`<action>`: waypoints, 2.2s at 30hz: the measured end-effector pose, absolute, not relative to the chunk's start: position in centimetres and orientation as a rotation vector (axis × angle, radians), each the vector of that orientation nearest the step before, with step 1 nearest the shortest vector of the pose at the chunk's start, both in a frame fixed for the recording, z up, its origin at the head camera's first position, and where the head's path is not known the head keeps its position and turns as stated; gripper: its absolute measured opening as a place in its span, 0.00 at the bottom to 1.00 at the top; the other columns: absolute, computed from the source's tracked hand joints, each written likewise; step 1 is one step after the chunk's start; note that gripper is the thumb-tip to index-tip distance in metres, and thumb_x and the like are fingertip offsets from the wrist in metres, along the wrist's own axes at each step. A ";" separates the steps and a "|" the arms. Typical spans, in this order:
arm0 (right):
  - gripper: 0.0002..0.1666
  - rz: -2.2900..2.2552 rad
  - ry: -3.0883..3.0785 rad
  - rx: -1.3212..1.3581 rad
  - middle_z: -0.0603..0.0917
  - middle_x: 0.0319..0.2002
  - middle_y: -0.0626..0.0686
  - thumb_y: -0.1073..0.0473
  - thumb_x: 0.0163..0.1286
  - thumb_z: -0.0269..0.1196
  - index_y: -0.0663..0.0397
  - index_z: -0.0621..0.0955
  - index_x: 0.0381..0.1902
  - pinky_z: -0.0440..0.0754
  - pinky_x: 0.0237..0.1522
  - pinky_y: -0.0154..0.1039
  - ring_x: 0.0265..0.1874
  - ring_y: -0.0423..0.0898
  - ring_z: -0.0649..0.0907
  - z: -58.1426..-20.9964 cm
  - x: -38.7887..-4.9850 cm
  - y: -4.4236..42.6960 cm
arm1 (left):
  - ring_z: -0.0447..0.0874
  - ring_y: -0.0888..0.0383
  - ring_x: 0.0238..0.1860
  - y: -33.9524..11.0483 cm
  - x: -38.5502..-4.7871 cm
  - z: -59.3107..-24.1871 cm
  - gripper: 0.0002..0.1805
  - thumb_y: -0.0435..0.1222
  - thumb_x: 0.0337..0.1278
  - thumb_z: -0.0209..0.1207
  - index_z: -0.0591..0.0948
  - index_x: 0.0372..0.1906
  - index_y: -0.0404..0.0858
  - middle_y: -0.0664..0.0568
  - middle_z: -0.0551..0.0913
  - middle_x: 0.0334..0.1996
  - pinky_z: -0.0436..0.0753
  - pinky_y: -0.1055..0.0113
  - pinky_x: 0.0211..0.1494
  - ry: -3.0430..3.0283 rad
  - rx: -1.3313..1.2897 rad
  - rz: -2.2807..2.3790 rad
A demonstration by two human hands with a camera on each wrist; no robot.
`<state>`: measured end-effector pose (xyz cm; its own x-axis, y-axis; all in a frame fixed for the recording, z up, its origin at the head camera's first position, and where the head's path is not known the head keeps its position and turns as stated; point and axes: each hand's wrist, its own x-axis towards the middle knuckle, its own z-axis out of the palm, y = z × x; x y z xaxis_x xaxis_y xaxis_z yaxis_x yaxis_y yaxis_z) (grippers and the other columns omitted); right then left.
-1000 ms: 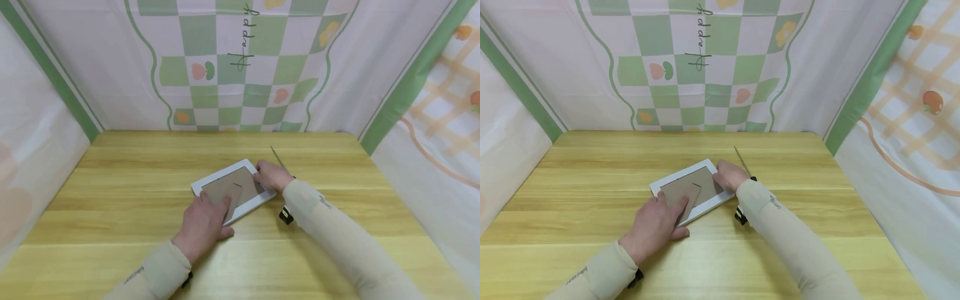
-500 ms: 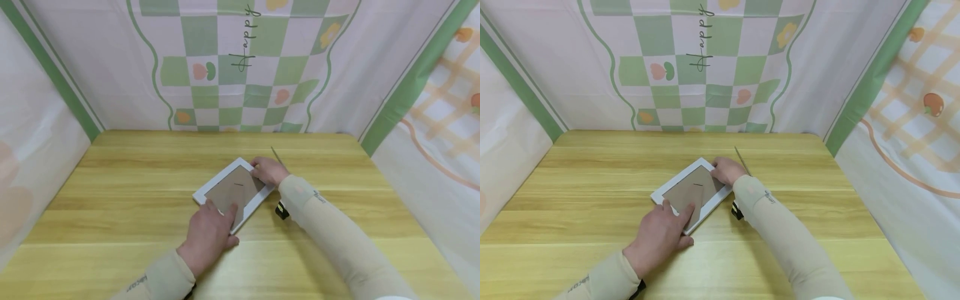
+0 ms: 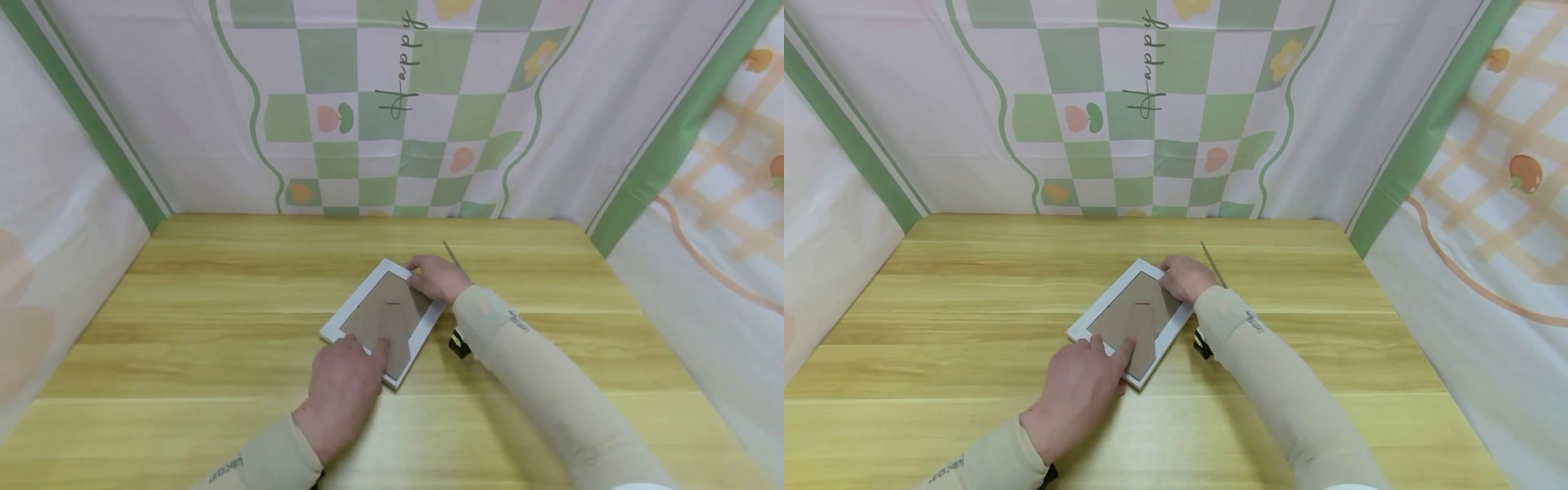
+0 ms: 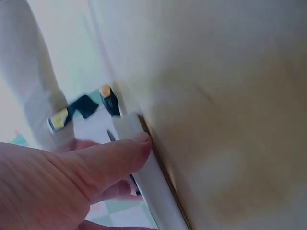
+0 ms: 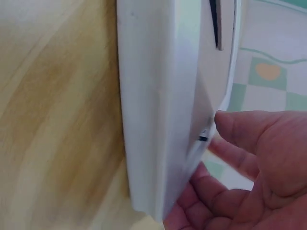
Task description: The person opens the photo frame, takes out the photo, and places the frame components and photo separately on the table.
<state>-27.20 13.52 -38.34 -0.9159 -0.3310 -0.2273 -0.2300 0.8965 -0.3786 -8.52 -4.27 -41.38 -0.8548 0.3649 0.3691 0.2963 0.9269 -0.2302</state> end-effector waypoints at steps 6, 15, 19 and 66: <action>0.34 -0.436 2.872 -0.366 0.77 0.70 0.64 0.45 0.78 0.58 0.61 0.72 0.73 0.76 0.67 0.59 0.67 0.63 0.78 -36.6 -25.6 14.3 | 0.81 0.50 0.30 -5.8 -10.4 -40.0 0.46 0.59 0.31 0.82 0.83 0.59 0.40 0.43 0.84 0.31 0.80 0.59 0.27 -2.830 -0.474 0.133; 0.26 -0.350 2.778 -0.416 0.76 0.20 0.49 0.44 0.78 0.59 0.53 0.77 0.21 0.73 0.24 0.39 0.19 0.43 0.72 -36.3 -21.6 17.0 | 0.72 0.29 0.70 -8.4 -14.7 -38.8 0.71 0.59 0.29 0.84 0.62 0.80 0.32 0.24 0.61 0.76 0.80 0.41 0.65 -3.169 -0.548 -0.219; 0.30 -0.373 2.708 -0.451 0.68 0.09 0.43 0.44 0.79 0.58 0.48 0.75 0.15 0.68 0.20 0.36 0.11 0.40 0.69 -37.2 -19.8 17.3 | 0.64 0.28 0.75 -8.9 -15.9 -38.8 0.74 0.57 0.32 0.84 0.55 0.83 0.34 0.25 0.55 0.79 0.71 0.40 0.73 -3.260 -0.616 -0.369; 0.20 -0.549 2.651 -0.358 0.77 0.14 0.49 0.53 0.79 0.55 0.54 0.79 0.25 0.73 0.25 0.36 0.14 0.43 0.75 -39.0 -22.5 15.4 | 0.81 0.46 0.37 -6.1 -13.9 -39.9 0.62 0.67 0.35 0.78 0.74 0.60 0.17 0.33 0.82 0.42 0.87 0.52 0.43 -3.225 -0.400 -0.385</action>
